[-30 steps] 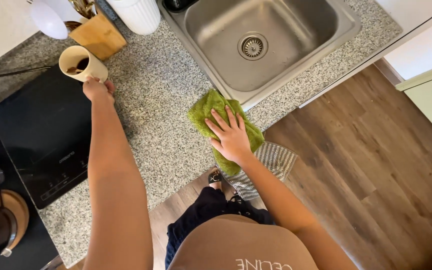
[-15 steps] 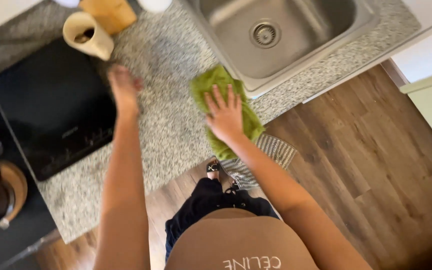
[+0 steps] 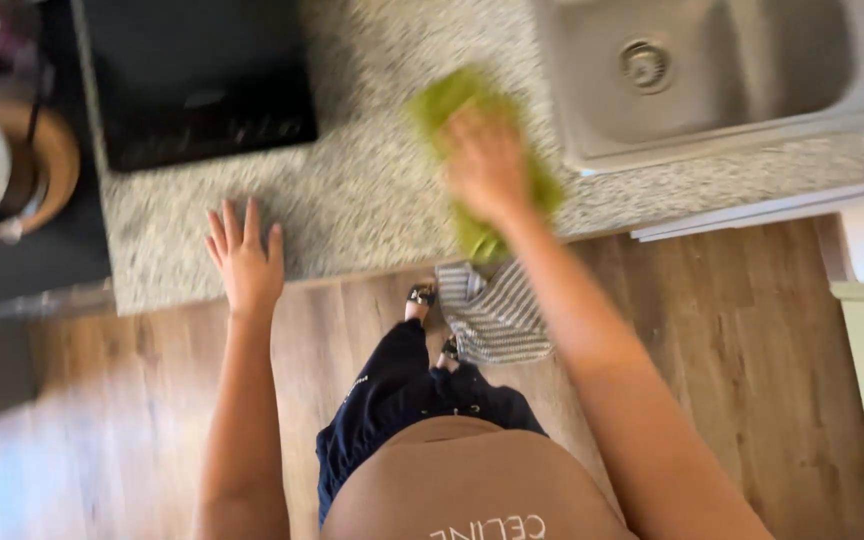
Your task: Wiping down kitchen counters and a cabinet top with a green cleaning cloth.
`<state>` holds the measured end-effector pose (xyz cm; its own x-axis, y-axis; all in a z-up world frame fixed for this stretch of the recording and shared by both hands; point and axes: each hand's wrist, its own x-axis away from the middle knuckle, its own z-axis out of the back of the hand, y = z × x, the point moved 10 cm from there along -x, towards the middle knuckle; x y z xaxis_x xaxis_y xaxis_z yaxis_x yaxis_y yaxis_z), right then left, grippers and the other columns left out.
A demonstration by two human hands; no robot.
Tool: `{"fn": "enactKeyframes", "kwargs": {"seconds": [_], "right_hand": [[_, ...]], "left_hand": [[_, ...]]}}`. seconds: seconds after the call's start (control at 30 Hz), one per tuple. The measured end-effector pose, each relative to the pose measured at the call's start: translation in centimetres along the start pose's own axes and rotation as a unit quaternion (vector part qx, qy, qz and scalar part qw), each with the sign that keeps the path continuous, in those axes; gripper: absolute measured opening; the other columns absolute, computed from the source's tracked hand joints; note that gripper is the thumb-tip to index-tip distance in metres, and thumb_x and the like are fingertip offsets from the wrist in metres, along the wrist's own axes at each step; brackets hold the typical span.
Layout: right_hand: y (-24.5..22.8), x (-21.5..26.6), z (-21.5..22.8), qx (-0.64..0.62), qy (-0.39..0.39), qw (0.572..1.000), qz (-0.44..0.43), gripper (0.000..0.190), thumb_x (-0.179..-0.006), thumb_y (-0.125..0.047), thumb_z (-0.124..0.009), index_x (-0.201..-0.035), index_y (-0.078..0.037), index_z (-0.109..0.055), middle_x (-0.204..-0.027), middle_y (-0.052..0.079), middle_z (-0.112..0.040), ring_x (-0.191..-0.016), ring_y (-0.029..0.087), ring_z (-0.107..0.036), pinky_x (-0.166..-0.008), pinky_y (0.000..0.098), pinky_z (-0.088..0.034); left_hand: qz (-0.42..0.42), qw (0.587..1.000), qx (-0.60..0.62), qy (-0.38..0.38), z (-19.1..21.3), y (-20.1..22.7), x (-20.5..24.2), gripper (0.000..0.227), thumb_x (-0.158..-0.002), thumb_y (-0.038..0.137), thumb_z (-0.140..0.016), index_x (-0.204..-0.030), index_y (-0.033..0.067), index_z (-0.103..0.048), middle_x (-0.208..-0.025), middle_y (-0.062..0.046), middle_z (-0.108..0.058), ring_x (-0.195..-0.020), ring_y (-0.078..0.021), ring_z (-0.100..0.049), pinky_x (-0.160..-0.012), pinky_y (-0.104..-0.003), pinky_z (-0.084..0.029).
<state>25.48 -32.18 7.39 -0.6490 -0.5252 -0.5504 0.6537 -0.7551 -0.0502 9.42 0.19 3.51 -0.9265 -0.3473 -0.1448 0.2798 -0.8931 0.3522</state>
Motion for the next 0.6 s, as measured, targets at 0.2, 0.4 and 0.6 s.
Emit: {"fn": "enactKeyframes", "kwargs": {"seconds": [0.2, 0.4, 0.6], "right_hand": [[1.7, 0.2, -1.8, 0.011, -0.285, 0.911, -0.297, 0.073, -0.106, -0.06, -0.034, -0.164, -0.023, -0.012, -0.169, 0.007, -0.002, -0.151, 0.042, 0.001, -0.123, 0.0652, -0.004], [-16.2, 2.0, -3.7, -0.11, -0.149, 0.983, 0.001, 0.064, -0.098, -0.05, -0.058, -0.156, -0.027, -0.045, -0.166, 0.009, -0.029, -0.149, 0.053, -0.021, -0.113, 0.0713, -0.022], [-5.1, 2.0, -0.3, -0.025, -0.143, 0.983, -0.111, 0.051, -0.094, -0.054, -0.06, -0.141, -0.035, -0.062, -0.153, 0.002, -0.053, -0.139, 0.048, -0.041, -0.107, 0.0657, -0.035]], "left_hand": [[0.025, 0.991, -0.122, -0.057, -3.1, -3.0, 1.9, 0.063, -0.11, 0.054, -0.02, -0.165, 0.0253, -0.013, -0.171, -0.008, -0.007, -0.155, -0.0394, -0.003, -0.125, -0.057, -0.008], [0.02, 0.994, -0.109, 0.008, -1.6, -2.0, 2.4, 0.06, -0.108, 0.049, -0.039, -0.163, 0.0275, -0.029, -0.168, -0.012, -0.025, -0.154, -0.0403, -0.019, -0.122, -0.058, -0.018], [0.018, 0.982, -0.167, 0.083, -3.8, -4.7, -0.2, 0.053, -0.091, 0.052, -0.052, -0.139, 0.0309, -0.049, -0.145, -0.001, -0.042, -0.133, -0.0321, -0.038, -0.104, -0.054, -0.033]]}}
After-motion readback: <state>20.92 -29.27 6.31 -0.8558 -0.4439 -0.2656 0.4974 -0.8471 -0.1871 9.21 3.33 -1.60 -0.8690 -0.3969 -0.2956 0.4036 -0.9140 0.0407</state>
